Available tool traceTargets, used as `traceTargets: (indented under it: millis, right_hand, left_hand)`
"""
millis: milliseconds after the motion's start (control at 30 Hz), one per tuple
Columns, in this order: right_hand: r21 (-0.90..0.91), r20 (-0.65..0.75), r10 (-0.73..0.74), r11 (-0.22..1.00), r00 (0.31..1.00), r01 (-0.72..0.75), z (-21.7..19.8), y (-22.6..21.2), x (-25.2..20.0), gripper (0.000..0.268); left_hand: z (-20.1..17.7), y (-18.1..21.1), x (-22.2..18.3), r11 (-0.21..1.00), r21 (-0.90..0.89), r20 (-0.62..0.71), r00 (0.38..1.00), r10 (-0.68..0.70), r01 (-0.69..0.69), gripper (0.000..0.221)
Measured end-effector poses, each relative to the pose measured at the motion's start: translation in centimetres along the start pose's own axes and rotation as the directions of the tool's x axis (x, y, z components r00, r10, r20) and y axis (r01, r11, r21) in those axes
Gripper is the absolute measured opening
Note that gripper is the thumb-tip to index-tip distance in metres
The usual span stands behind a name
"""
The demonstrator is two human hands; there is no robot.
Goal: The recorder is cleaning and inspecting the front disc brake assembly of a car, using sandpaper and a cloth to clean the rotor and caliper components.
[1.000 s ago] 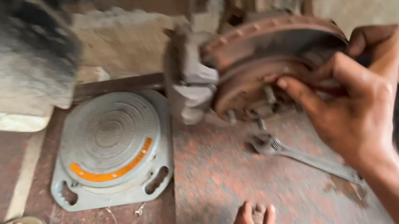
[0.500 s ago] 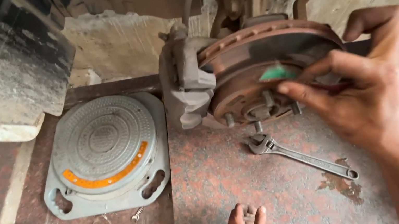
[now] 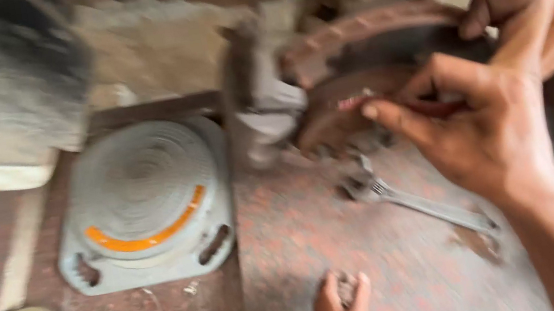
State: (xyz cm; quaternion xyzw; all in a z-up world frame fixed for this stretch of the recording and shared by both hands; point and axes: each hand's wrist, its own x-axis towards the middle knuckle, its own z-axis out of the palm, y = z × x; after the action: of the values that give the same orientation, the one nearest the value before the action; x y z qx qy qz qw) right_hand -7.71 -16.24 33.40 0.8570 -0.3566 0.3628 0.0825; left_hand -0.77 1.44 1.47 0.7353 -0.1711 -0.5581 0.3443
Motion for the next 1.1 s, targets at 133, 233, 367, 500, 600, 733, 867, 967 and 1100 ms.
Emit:
traceTargets:
  millis: [133, 233, 367, 500, 600, 733, 867, 967, 1100]
  right_hand:
    - [0.067, -0.046, 0.037, 0.997, 0.998, -0.034, 1.1, 2.0, -0.9, 0.039]
    - [0.052, -0.034, 0.054, 0.997, 0.998, -0.052, 0.5, 0.7, -1.3, 0.037]
    - [0.031, -0.055, 0.029, 0.999, 0.998, -0.027, -0.6, 2.9, -1.5, 0.033]
    - [0.034, 0.039, 0.039, 0.999, 0.998, -0.040, -0.3, 4.3, -3.8, 0.033]
    - [-0.001, 0.008, -0.085, 0.996, 0.996, 0.085, -0.9, 3.1, -1.8, 0.033]
    - [-0.065, 0.024, -0.172, 0.983, 0.985, 0.174, -1.4, 1.4, 0.1, 0.034]
    - [0.066, -0.009, -0.052, 0.996, 0.999, 0.052, -0.6, 3.3, -2.3, 0.039]
    - [-0.009, -0.028, -0.138, 0.990, 0.990, 0.138, -0.2, 2.6, -2.0, 0.038]
    - [-0.017, 0.027, -0.186, 0.982, 0.982, 0.186, -2.0, 2.5, -0.1, 0.038]
  left_hand:
    - [1.1, -3.7, 4.9, 0.895, 0.167, -0.149, 0.887, 0.437, -0.413, 0.036]
    - [0.2, 0.4, -0.3, 0.912, 0.171, -0.184, 0.897, 0.402, -0.373, 0.036]
    - [0.8, -0.4, 2.4, 0.977, 0.168, -0.068, 0.987, 0.147, -0.134, 0.036]
    - [-0.1, 1.3, -0.9, 0.953, 0.175, -0.107, 0.957, 0.270, -0.249, 0.037]
    - [0.1, 0.5, -1.2, 0.922, 0.138, -0.189, 0.904, 0.384, -0.363, 0.037]
    - [-0.6, 0.5, -0.3, 0.975, 0.157, -0.091, 0.981, 0.172, -0.156, 0.036]
    - [-0.5, 1.9, -1.8, 0.969, 0.097, -0.170, 0.955, 0.241, -0.227, 0.033]
    - [-0.5, 2.8, -1.7, 0.979, 0.155, -0.081, 0.986, 0.147, -0.133, 0.034]
    - [1.3, 1.5, -1.5, 0.963, 0.150, -0.118, 0.963, 0.242, -0.223, 0.034]
